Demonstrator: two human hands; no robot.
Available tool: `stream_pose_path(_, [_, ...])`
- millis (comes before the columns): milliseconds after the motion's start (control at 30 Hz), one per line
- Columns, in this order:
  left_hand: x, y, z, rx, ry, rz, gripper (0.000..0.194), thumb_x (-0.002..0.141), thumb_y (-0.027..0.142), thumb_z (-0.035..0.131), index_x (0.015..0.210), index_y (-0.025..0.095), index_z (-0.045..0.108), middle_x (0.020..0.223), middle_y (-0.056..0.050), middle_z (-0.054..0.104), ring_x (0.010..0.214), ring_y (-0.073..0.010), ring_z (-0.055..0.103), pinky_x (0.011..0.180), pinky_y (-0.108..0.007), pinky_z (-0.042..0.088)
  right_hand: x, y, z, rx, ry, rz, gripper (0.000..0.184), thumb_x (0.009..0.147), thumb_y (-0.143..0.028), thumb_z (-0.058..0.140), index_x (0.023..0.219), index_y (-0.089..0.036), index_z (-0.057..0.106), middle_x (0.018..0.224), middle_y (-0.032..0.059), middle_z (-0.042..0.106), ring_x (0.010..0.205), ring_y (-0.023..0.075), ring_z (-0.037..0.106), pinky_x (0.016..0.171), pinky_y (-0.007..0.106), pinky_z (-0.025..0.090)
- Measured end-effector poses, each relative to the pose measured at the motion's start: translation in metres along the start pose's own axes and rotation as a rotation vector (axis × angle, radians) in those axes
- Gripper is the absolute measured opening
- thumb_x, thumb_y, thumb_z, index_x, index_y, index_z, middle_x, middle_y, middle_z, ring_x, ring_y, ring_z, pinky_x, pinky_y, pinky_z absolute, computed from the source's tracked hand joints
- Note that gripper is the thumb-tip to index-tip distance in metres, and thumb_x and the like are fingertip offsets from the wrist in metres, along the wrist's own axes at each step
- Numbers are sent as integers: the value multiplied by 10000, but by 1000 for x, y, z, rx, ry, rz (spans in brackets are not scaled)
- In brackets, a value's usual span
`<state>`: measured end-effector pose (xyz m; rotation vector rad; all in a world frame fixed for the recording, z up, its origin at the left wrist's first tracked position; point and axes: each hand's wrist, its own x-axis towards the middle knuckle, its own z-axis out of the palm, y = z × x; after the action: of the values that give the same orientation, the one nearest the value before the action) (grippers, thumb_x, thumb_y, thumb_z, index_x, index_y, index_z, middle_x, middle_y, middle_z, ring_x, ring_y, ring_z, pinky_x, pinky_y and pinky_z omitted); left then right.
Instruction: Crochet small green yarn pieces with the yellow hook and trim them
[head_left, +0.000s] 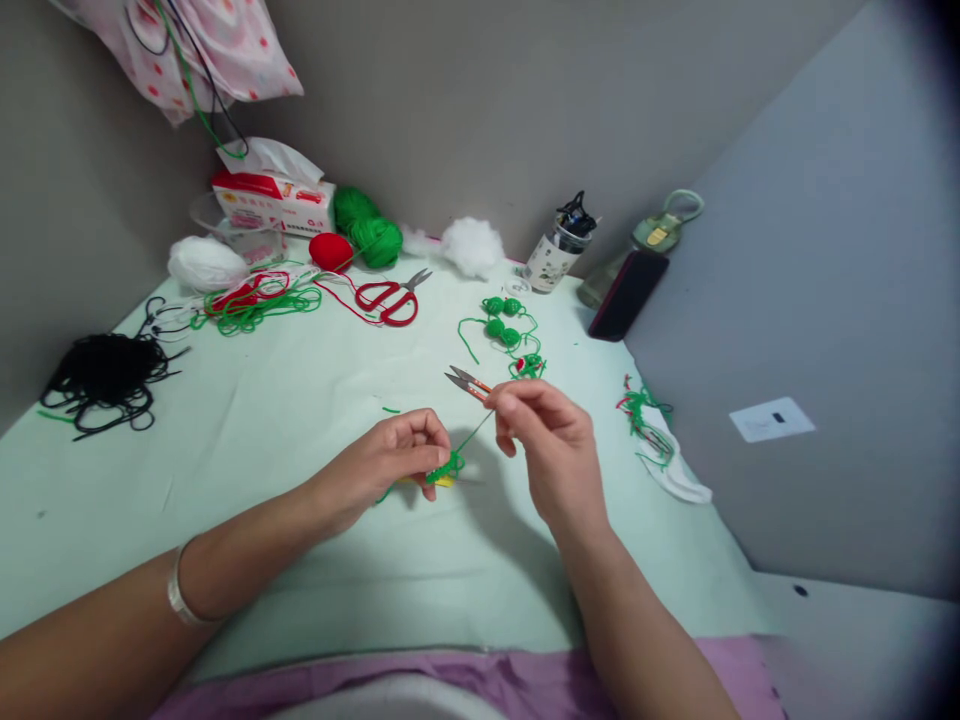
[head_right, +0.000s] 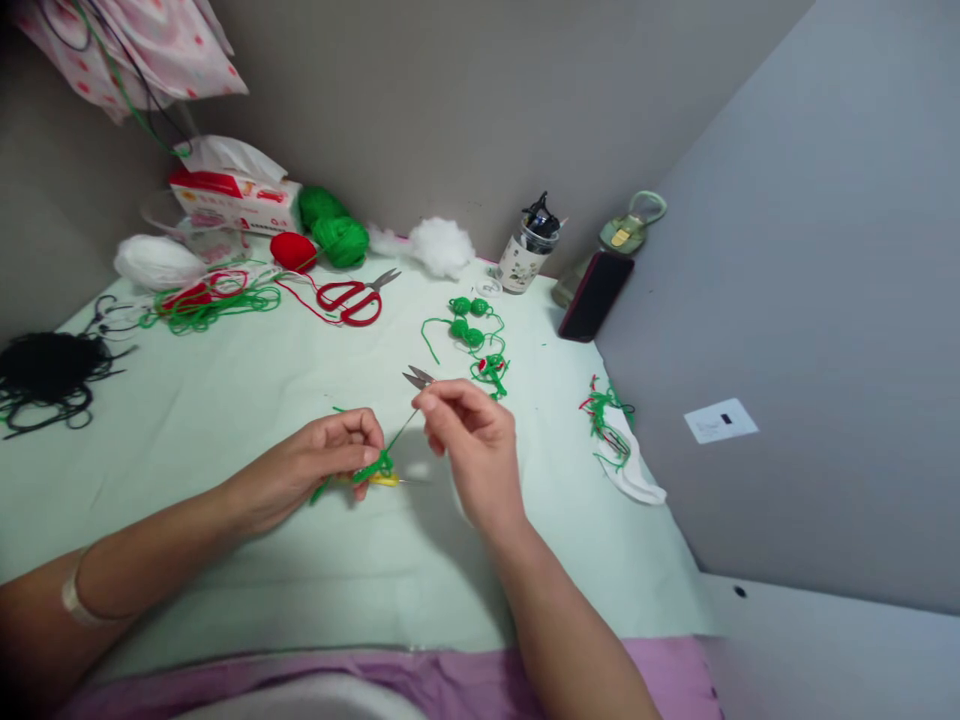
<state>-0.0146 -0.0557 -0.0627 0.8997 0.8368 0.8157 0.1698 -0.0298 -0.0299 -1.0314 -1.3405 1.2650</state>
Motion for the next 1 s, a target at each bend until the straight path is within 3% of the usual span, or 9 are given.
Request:
stream_pose_path(133, [-1, 2, 0, -44, -9, -34, 108, 880, 262, 652, 873, 202, 563, 733, 36, 551, 623, -98, 537, 595, -226, 507, 5, -5, -8, 301, -199, 296, 168, 944, -345, 616, 832, -220, 603, 629, -41, 641, 394, 70, 494, 377, 179, 374])
stream_pose_path(200, [-1, 3, -1, -90, -21, -51, 105, 887, 237, 644, 885, 212, 542, 720, 39, 549, 613, -94, 527, 600, -223, 514, 11, -7, -18, 422, -171, 338, 141, 925, -302, 647, 836, -202, 604, 532, -75, 550, 375, 47, 455, 383, 145, 388])
stream_pose_path(300, [0, 4, -3, -179, -38, -60, 88, 903, 211, 632, 888, 210, 545, 698, 42, 532, 600, -83, 501, 588, -201, 512, 22, -10, -38, 619, 134, 192, 162, 824, -179, 750, 798, -173, 590, 539, -113, 436, 413, -2, 390, 416, 70, 368])
stream_pose_path(367, [0, 4, -5, -237, -63, -65, 60, 913, 208, 631, 905, 201, 571, 698, 36, 538, 596, -76, 500, 587, -189, 515, 28, -9, -46, 645, 239, 132, 190, 811, -163, 757, 764, -171, 573, 559, -110, 406, 430, -2, 375, 430, 71, 374])
stream_pose_path(467, [0, 4, -6, -327, -65, -71, 63, 911, 215, 656, 947, 173, 626, 761, 9, 591, 620, -68, 536, 616, -178, 529, 30, -6, -46, 569, 203, 127, 132, 813, -166, 738, 794, -163, 608, 626, -77, 465, 505, 18, 434, 484, 98, 415])
stream_pose_path(667, [0, 6, -8, -349, 2, -59, 311, 794, 264, 819, 1046, 177, 657, 878, -2, 650, 757, -87, 661, 795, -196, 555, 21, -3, -27, 322, 116, 74, 63, 821, -193, 727, 859, -169, 683, 772, -7, 636, 577, 39, 508, 542, 143, 434])
stream_pose_path(733, [0, 6, -8, -266, 37, -42, 310, 779, 243, 830, 1018, 203, 636, 865, 19, 654, 766, -95, 682, 762, -187, 546, 19, -3, -25, 274, 129, 44, 65, 823, -216, 740, 851, -174, 698, 794, -8, 646, 562, 28, 509, 537, 145, 424])
stream_pose_path(833, [0, 4, -8, -126, 105, 33, 173, 887, 313, 721, 948, 212, 595, 822, 30, 673, 669, -86, 656, 668, -198, 531, 19, -4, -28, 236, 161, -7, 76, 834, -255, 742, 869, -193, 717, 758, -18, 642, 527, 31, 514, 497, 153, 402])
stream_pose_path(1000, [1, 1, -10, 47, 165, 140, 183, 942, 403, 633, 985, 232, 584, 856, 19, 724, 639, -108, 635, 641, -238, 508, 22, -8, -35, 250, 335, -143, 89, 837, -290, 741, 891, -220, 728, 739, -17, 650, 524, 47, 525, 445, 154, 379])
